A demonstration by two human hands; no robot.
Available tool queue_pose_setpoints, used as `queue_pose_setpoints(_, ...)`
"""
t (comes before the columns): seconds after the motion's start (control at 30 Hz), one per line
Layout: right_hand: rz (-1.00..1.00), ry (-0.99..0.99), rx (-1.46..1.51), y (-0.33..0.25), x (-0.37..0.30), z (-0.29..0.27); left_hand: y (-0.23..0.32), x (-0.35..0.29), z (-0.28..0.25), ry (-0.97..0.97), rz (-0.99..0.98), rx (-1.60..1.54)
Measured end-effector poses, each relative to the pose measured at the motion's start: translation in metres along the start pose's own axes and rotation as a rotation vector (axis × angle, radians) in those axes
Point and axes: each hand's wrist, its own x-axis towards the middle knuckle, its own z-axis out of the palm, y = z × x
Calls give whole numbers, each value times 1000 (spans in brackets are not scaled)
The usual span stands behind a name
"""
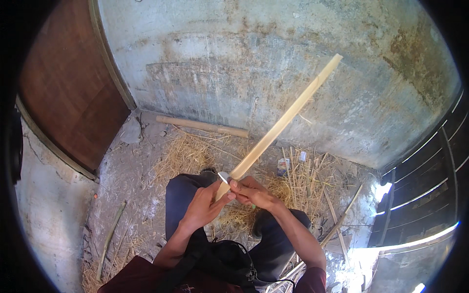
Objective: The person uses a knife to shave thin strips from a length of bamboo while sitting on the floor.
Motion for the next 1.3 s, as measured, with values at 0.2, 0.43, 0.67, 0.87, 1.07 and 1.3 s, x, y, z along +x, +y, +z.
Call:
queue_pose_setpoints(0.2, 27, -80, 32, -5, -4, -8, -1, 1, -3, -16, 31, -47)
queue_pose_setpoints(0.43, -72, -307, 260, 5, -7, -21, -14, 3, -4, -41, -61, -50)
queue_pose_setpoints(0.67, -390, 554, -374, -5, -4, -29, -9, 1, -14, -30, -53, -123)
queue_pose_setpoints(0.87, -442, 767, -403, -19, -8, -14, -8, 0, -17, -10, -115, -158)
queue_pose_setpoints(1.07, -311, 552, -147, -11, 5, -5, -3, 0, -10, 129, 27, -56)
queue_pose_setpoints(1.3, -222, 535, -200, -13, 7, -4, -3, -1, -13, 75, 11, 139)
